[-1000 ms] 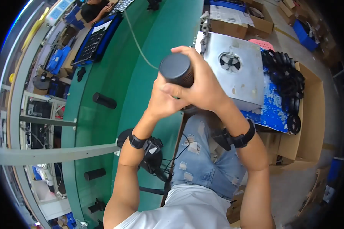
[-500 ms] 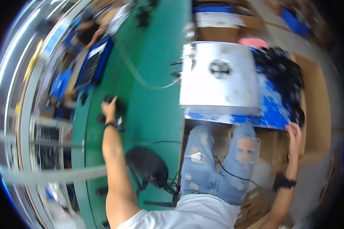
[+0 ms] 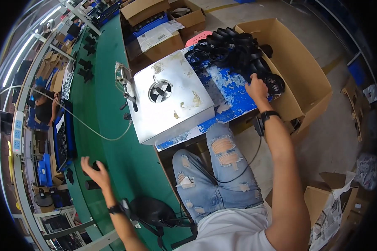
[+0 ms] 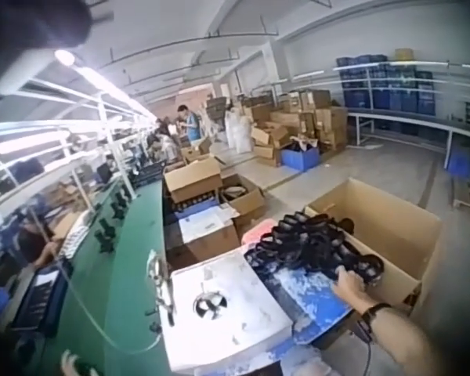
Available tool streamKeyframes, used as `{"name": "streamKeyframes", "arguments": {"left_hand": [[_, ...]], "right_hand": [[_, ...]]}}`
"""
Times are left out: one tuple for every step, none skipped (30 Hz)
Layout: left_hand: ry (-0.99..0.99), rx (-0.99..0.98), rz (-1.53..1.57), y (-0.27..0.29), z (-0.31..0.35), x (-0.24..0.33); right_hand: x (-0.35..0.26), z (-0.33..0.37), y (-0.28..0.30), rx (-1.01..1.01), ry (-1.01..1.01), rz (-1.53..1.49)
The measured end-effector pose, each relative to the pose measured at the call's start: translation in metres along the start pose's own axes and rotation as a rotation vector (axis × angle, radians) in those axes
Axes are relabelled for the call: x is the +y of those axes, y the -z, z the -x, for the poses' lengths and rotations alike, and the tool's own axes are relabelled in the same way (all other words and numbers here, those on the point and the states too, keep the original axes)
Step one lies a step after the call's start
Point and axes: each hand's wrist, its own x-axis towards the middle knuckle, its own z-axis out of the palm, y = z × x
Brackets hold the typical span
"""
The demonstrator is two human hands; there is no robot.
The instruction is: Assembling optical components using a manual press tool on an assembly line.
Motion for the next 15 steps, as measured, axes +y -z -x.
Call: {"name": "streamKeyframes", "arguments": {"left_hand": [[0.031, -0.048, 0.116, 0.006, 0.011, 0.031], [0.065, -0.095, 0.229, 0.011, 0.024, 0.058], [0.129, -0.145, 0.273, 0.014, 0.04, 0.077], [0.195, -0.196, 0.316, 0.015, 0.056, 0.093], [0.23, -0.221, 0.364, 0.013, 0.071, 0.107], [0.262, -0.251, 0.417, 0.007, 0.083, 0.119], [0.286, -0.289, 0.46, 0.001, 0.091, 0.131], [0.315, -0.333, 0.49, 0.0, 0.1, 0.14], [0.319, -0.322, 0.51, 0.001, 0.107, 0.146], [0.32, -0.324, 0.506, 0.002, 0.111, 0.153], [0.366, -0.353, 0.572, 0.006, 0.116, 0.157], [0.41, -0.377, 0.643, 0.006, 0.118, 0.162], [0.439, -0.387, 0.714, 0.002, 0.119, 0.17], [0.464, -0.401, 0.805, -0.005, 0.123, 0.173], [0.52, -0.414, 0.897, -0.005, 0.114, 0.188]], "right_hand": [[0.004, -0.008, -0.012, 0.006, 0.035, -0.015], [0.006, -0.013, -0.021, 0.01, 0.074, -0.031], [-0.001, -0.011, -0.027, -0.023, 0.097, -0.062], [-0.01, -0.009, -0.028, -0.114, 0.072, -0.069], [-0.007, -0.011, -0.034, -0.131, 0.029, -0.043], [-0.003, -0.012, -0.041, -0.147, -0.021, -0.013], [0.006, -0.015, -0.043, -0.135, -0.028, -0.011], [0.008, -0.011, -0.048, -0.104, 0.001, -0.02], [0.005, -0.005, -0.049, -0.074, 0.035, -0.03], [0.006, 0.002, -0.049, -0.079, 0.036, -0.032], [0.0, 0.015, -0.045, -0.135, 0.101, -0.057], [-0.004, 0.027, -0.039, -0.185, 0.166, -0.083], [-0.001, 0.042, -0.038, -0.107, 0.258, -0.08], [-0.006, 0.057, -0.027, -0.12, 0.276, -0.083], [-0.013, 0.076, -0.01, -0.194, 0.34, -0.145]]}}
